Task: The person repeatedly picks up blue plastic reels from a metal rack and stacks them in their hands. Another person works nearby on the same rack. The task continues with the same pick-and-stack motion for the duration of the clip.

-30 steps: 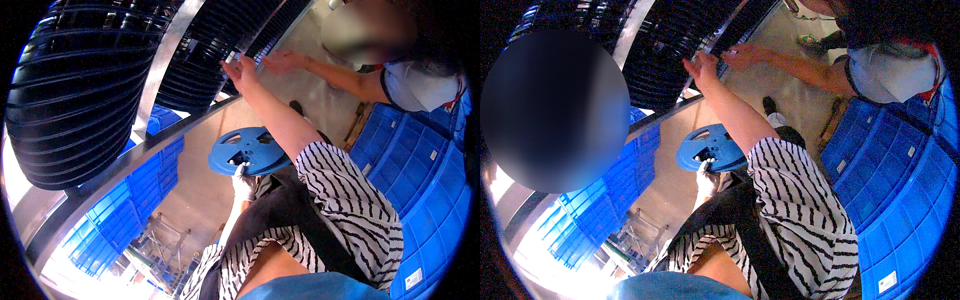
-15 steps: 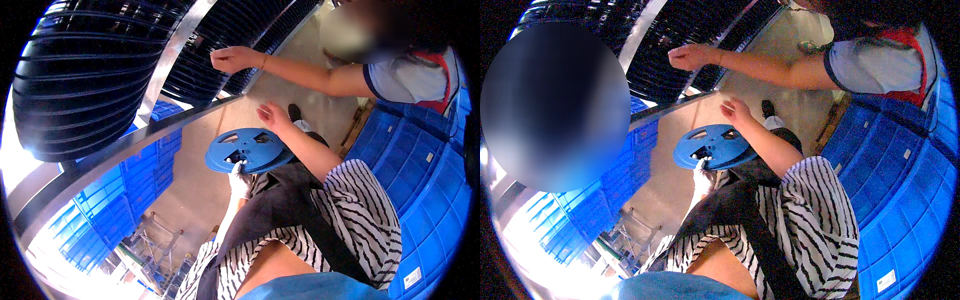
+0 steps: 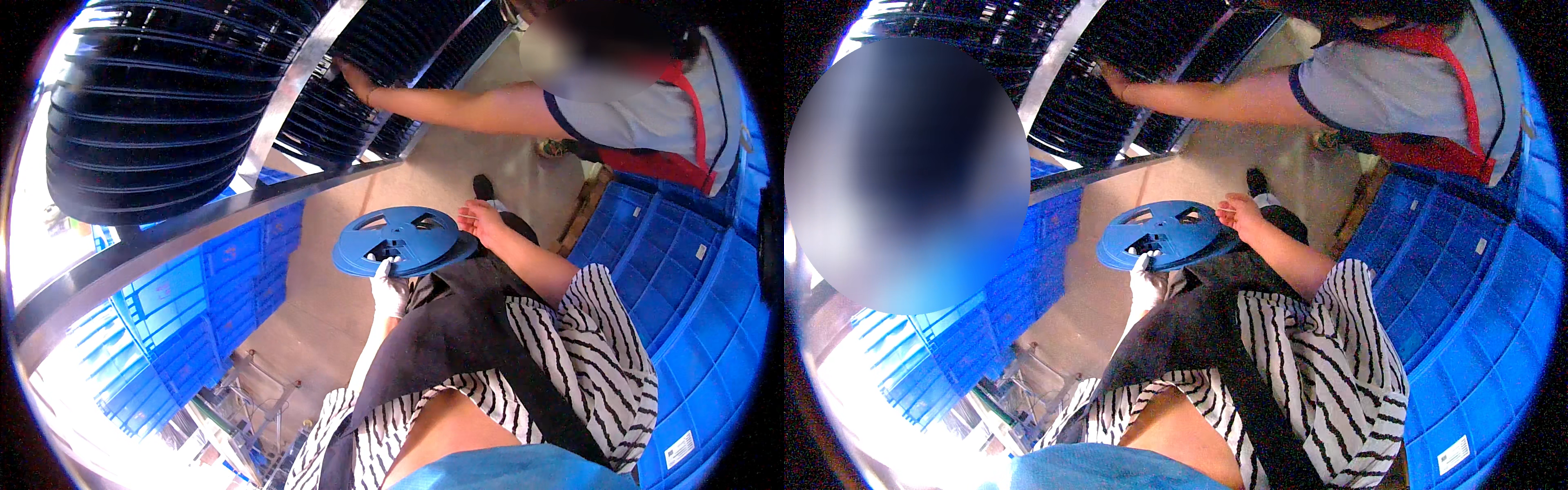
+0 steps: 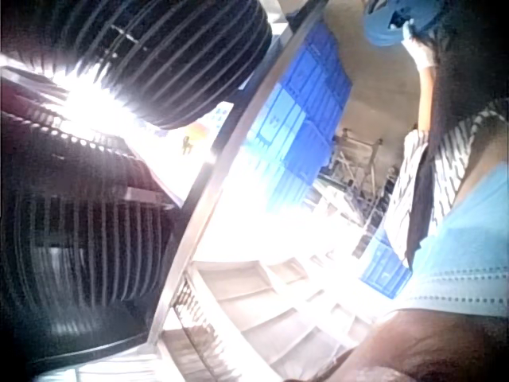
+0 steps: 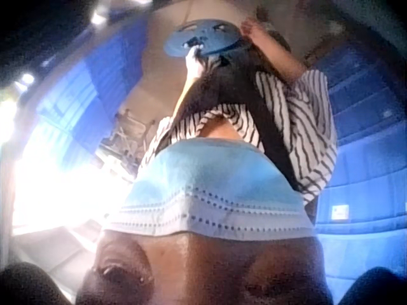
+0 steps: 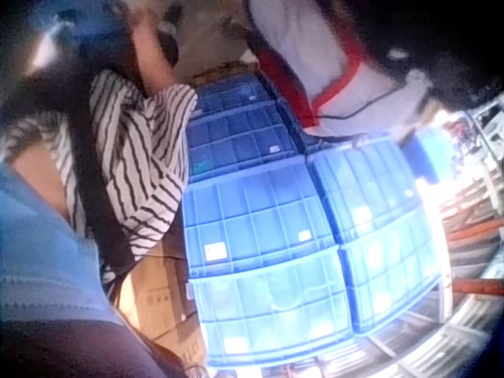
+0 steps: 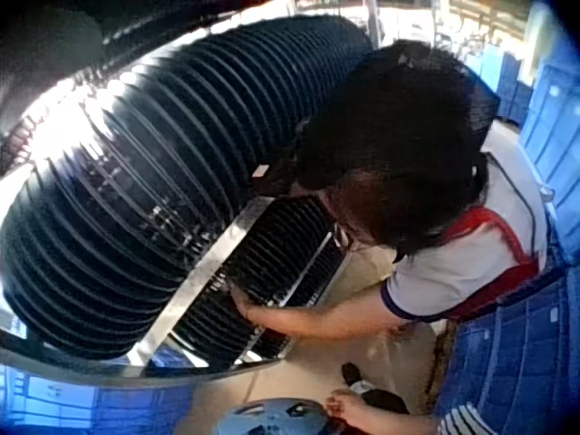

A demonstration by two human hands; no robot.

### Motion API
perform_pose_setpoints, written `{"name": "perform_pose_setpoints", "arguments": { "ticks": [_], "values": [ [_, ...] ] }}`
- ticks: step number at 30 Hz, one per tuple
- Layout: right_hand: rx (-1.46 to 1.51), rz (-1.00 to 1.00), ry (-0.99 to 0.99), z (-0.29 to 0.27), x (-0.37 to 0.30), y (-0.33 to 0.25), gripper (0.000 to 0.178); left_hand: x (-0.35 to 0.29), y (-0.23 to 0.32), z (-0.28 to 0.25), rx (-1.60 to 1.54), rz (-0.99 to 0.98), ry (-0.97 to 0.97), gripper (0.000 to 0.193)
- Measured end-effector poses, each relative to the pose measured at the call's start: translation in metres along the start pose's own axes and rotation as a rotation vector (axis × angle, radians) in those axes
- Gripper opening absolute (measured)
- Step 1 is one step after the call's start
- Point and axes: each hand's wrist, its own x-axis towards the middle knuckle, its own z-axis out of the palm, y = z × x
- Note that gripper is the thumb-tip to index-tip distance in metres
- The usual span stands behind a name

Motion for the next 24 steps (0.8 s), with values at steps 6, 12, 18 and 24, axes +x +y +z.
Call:
{"name": "perform_pose_setpoints", "arguments": {
  "ticks": [6, 12, 18, 24],
  "values": [
    [-0.067, -0.038, -0.059, 0.024, -0.007, -0.013, 0.020, 0.007, 0.006, -0.005, -0.047, -0.021, -0.014, 0.067],
    [-0.124, -0.089, -0.093, 0.031, -0.011, -0.031, 0.020, 0.010, 0.005, 0.007, -0.083, 0.025, -0.034, 0.060],
    [-0.368, -0.347, -0.245, 0.082, -0.026, -0.045, 0.019, 0.025, 0.004, -0.005, -0.024, -0.015, -0.042, 0.040],
    [0.204, -0.382, -0.469, 0.268, -0.051, -0.128, 0.021, 0.012, 0.000, 0.008, -0.103, 0.038, -0.015, 0.059]
  ]
}}
